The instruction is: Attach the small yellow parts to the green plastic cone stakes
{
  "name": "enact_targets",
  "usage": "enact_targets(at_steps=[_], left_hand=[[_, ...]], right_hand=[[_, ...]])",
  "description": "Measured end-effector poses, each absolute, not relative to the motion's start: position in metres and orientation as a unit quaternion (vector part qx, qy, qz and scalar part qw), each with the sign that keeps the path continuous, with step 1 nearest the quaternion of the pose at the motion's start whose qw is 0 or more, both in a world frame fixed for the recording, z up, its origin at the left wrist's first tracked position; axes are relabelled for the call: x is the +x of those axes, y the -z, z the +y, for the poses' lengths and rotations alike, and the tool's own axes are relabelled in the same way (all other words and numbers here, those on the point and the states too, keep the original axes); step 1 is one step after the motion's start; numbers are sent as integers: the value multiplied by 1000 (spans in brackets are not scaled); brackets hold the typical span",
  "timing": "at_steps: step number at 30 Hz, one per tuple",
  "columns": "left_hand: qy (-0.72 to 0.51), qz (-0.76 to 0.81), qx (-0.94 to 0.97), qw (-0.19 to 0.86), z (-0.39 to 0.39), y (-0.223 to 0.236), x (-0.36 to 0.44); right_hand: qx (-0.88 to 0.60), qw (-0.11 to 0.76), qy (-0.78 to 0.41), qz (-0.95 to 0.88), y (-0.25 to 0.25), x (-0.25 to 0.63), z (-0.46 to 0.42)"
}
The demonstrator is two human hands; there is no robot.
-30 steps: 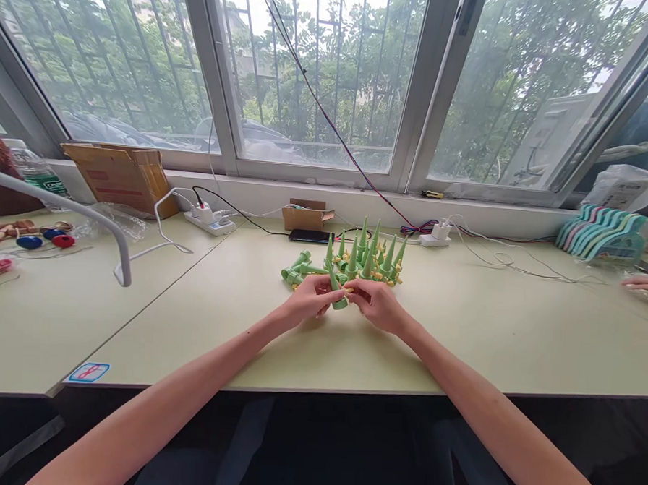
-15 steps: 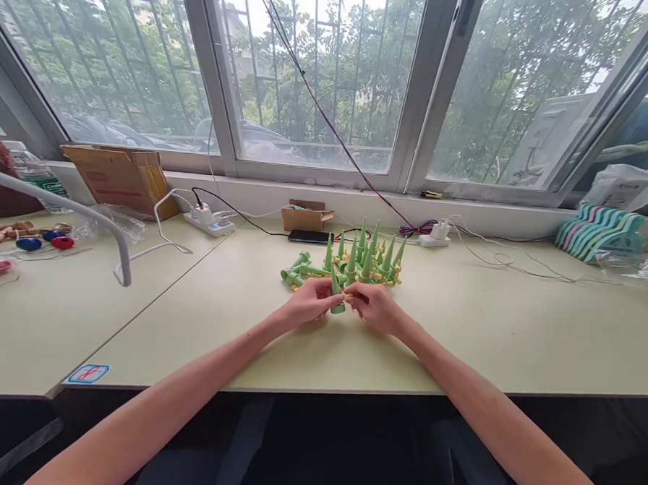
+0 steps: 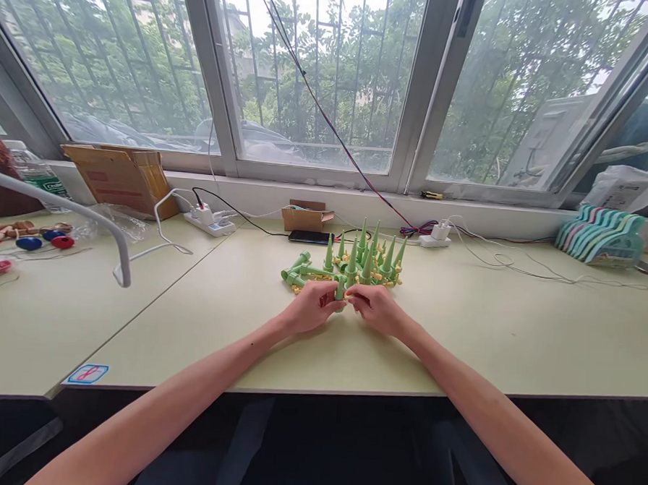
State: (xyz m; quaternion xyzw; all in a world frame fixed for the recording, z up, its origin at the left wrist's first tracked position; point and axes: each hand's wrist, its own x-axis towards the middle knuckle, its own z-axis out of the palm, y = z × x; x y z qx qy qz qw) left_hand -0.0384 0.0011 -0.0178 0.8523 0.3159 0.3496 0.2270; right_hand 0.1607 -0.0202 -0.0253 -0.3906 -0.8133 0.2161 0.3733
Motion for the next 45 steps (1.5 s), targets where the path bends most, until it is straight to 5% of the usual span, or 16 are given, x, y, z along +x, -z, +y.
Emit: enact_targets(at_steps=[23, 35, 45], left_hand=[[-341, 286, 879, 172, 2, 19, -41], [-357, 247, 892, 125, -2, 17, -40], [-415, 283, 782, 368, -1, 14, -33]], right_hand=[[-407, 351, -203, -819, 23, 160, -20], [-364, 380, -531, -664, 26, 155, -19], [-386, 428, -395, -715, 25, 153, -18]])
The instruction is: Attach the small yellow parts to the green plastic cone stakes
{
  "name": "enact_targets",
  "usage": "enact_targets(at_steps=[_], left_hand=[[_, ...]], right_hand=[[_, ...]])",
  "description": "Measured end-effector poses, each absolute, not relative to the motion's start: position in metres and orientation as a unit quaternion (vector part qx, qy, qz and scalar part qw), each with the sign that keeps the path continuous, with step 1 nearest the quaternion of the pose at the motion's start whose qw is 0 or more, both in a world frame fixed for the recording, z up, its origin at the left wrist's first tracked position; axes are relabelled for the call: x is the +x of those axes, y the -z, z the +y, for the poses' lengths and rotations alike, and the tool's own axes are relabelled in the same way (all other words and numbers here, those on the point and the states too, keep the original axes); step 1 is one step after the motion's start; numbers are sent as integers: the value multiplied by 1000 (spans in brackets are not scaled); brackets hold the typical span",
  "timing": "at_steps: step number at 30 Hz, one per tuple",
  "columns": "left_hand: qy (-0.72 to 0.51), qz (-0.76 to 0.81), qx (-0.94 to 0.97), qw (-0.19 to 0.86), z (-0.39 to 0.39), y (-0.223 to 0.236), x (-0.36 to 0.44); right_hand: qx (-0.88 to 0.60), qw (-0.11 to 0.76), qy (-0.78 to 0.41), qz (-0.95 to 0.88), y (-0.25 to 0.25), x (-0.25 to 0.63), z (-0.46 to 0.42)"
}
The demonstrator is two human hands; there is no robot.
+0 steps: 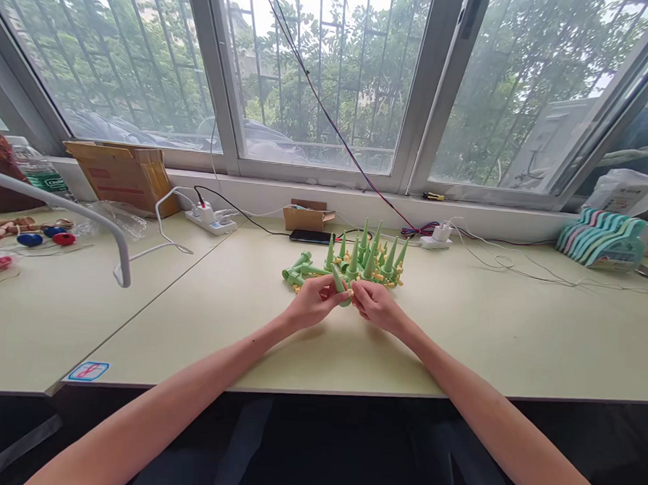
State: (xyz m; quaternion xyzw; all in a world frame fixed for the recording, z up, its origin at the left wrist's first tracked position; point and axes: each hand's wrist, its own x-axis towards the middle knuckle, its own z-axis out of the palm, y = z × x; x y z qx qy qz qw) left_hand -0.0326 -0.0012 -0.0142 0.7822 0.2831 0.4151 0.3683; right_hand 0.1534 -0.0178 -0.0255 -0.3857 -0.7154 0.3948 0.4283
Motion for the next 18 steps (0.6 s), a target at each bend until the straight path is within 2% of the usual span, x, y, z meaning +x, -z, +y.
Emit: enact_targets(at_steps=[4, 8, 12, 18], left_hand=[[-379, 290, 730, 490, -4, 6, -34], [-342, 285, 722, 530, -4, 5, -36], [-347, 286, 750, 486, 0, 13, -37], [-370, 290, 819, 329, 2, 21, -35]], right_hand=[[-384, 420, -304, -764, 23, 155, -21], [-383, 403, -249, -793, 22, 157, -23], [-383, 394, -223, -805, 27, 158, -20], [-406, 378, -204, -807, 34, 158, -17]])
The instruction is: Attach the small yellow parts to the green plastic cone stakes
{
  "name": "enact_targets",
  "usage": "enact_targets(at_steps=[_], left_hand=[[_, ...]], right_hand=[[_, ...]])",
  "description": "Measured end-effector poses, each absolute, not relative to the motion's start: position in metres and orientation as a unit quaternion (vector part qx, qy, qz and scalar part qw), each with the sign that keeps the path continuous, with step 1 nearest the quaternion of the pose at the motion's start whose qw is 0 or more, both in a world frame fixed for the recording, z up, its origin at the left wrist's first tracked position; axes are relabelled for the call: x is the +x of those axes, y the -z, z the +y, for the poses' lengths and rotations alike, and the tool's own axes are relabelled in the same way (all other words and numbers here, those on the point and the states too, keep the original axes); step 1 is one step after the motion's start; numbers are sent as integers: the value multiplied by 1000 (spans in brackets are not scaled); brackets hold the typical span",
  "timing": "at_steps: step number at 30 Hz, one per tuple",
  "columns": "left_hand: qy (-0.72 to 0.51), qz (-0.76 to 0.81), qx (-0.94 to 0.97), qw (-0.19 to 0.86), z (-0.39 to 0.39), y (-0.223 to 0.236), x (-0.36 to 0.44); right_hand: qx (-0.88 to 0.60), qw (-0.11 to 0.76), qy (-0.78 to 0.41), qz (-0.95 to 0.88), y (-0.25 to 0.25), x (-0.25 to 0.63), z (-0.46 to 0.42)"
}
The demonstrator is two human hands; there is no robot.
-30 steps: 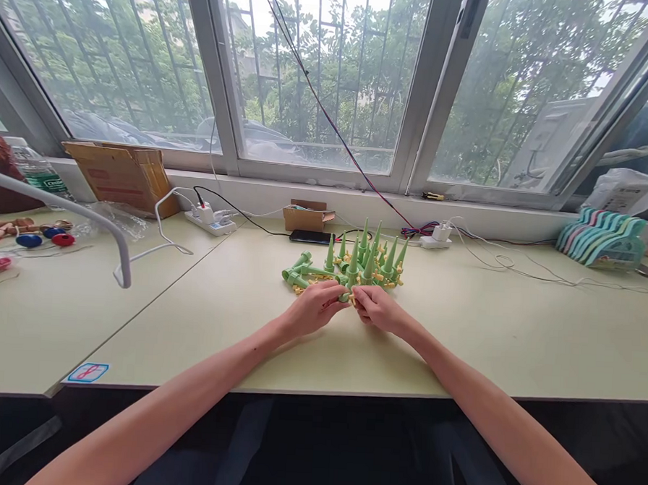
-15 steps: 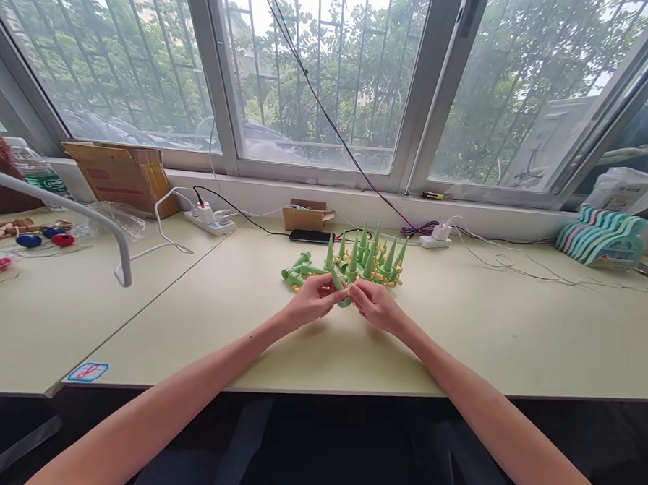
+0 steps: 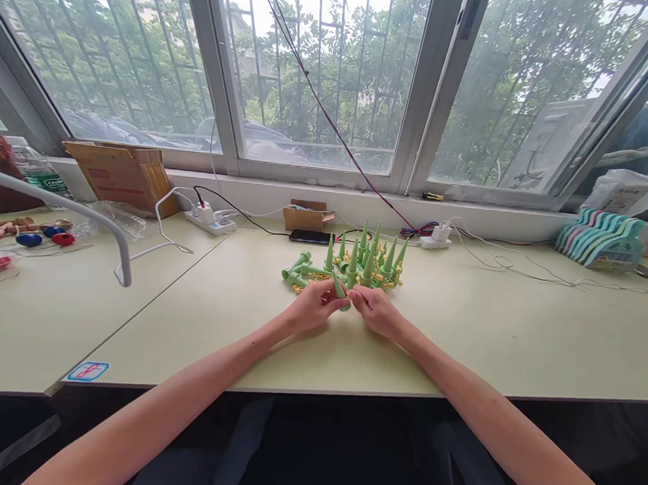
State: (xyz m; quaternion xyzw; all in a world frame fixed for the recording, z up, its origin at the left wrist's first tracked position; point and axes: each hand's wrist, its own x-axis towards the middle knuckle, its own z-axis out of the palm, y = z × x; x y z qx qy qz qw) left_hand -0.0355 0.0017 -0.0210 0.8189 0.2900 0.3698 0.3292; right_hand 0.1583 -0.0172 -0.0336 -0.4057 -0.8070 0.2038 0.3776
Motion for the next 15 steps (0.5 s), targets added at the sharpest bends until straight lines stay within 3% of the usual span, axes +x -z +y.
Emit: enact_targets(at_steps=[9, 15], left_hand=[[-357, 266, 882, 157, -1, 25, -34], [-319, 245, 910, 101, -5, 20, -39]], right_hand=[[-447, 391, -232, -771, 30, 153, -19], [-467, 384, -232, -762, 32, 152, -17]])
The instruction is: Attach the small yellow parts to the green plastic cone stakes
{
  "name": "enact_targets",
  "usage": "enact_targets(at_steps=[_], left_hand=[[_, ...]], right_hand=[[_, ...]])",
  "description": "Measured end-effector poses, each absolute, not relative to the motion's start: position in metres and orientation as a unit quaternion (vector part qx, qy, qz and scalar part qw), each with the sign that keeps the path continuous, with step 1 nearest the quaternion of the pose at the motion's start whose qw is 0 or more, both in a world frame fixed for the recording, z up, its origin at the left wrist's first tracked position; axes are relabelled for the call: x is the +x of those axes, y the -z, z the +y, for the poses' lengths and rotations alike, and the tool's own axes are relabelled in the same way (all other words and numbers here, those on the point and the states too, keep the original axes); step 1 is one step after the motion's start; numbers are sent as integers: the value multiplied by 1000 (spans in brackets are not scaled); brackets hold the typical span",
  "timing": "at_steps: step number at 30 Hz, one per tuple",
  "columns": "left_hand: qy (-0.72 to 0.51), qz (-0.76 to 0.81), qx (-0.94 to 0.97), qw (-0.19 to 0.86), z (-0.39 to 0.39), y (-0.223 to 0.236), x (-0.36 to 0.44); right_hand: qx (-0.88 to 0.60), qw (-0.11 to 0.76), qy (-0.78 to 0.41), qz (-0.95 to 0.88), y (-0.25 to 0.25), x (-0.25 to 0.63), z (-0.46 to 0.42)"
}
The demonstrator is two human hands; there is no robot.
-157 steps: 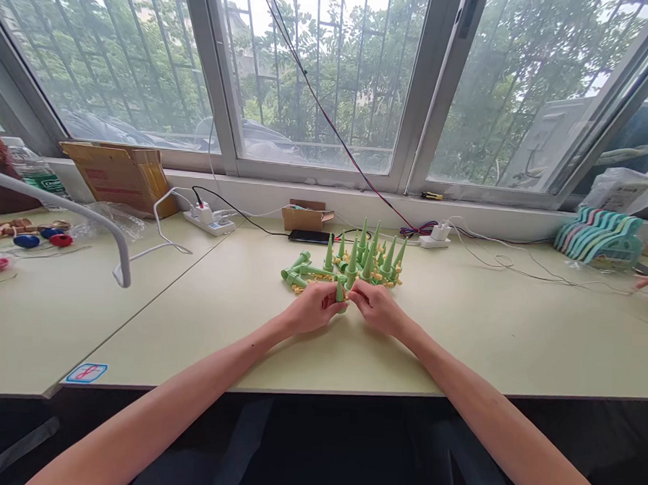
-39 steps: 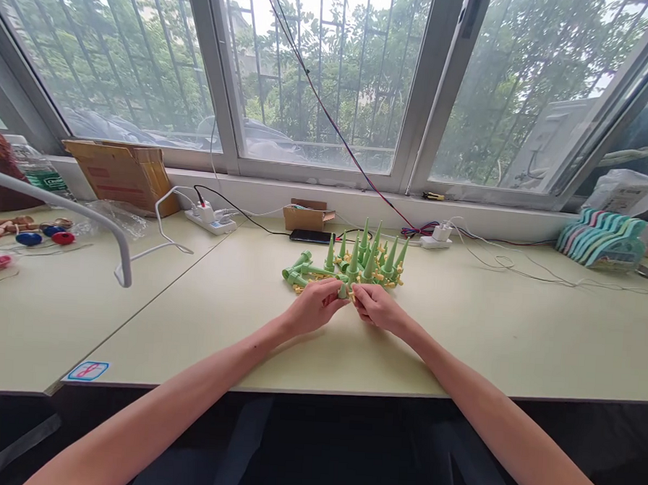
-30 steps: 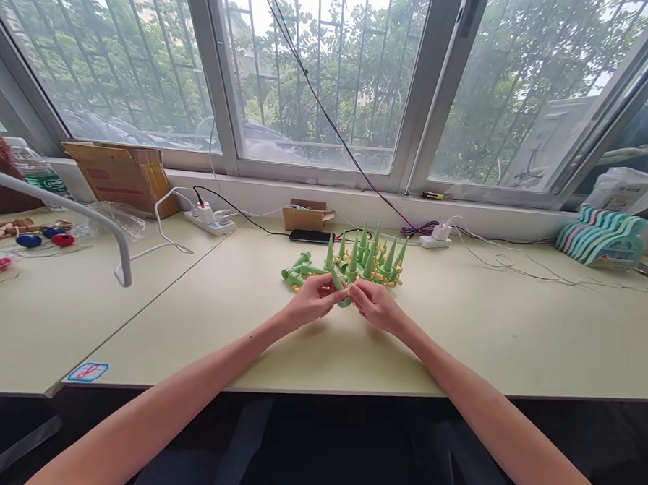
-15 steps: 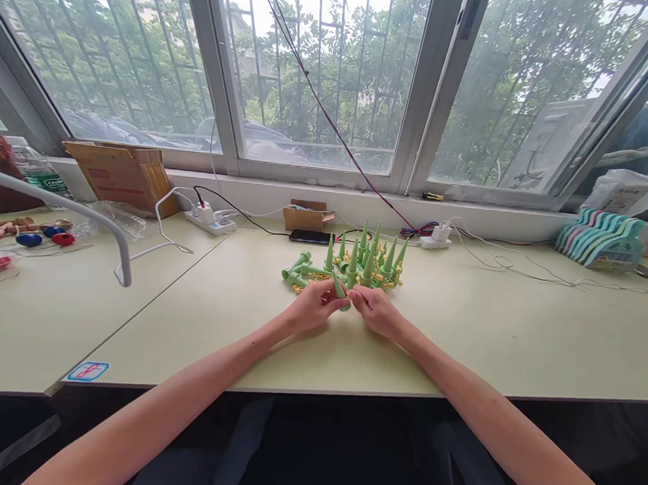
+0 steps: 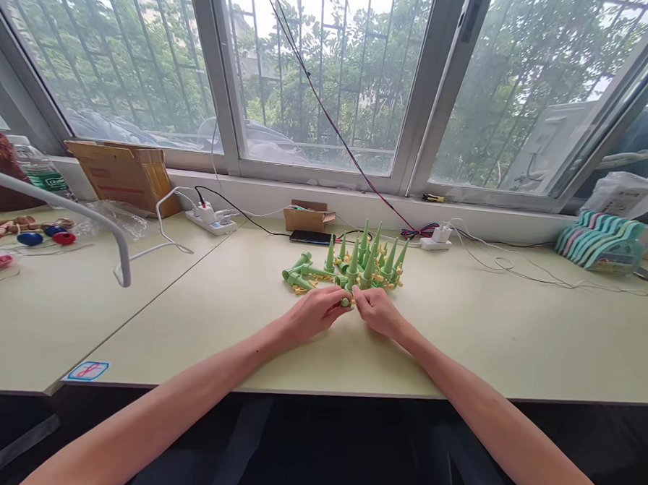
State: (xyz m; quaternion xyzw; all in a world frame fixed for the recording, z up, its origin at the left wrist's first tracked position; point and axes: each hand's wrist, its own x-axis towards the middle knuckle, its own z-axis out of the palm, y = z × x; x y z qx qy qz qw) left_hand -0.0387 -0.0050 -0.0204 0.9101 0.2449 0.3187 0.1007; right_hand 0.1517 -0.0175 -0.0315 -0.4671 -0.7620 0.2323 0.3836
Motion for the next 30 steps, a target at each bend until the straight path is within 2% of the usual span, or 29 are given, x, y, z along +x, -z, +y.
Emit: enact_targets(at_steps=[5, 12, 24, 30], left_hand=[[-325, 249, 906, 109, -6, 20, -37], [-364, 298, 862, 189, -4, 20, -30], [-348, 326, 853, 212, -7, 18, -32], [-370, 319, 823, 290, -7, 20, -33]], right_hand=[[-472, 384, -232, -759, 31, 150, -17], [-454, 425, -243, -744, 26, 149, -20], [-414, 407, -251, -775, 26, 151, -23], [-407, 411, -235, -781, 28, 152, -22]])
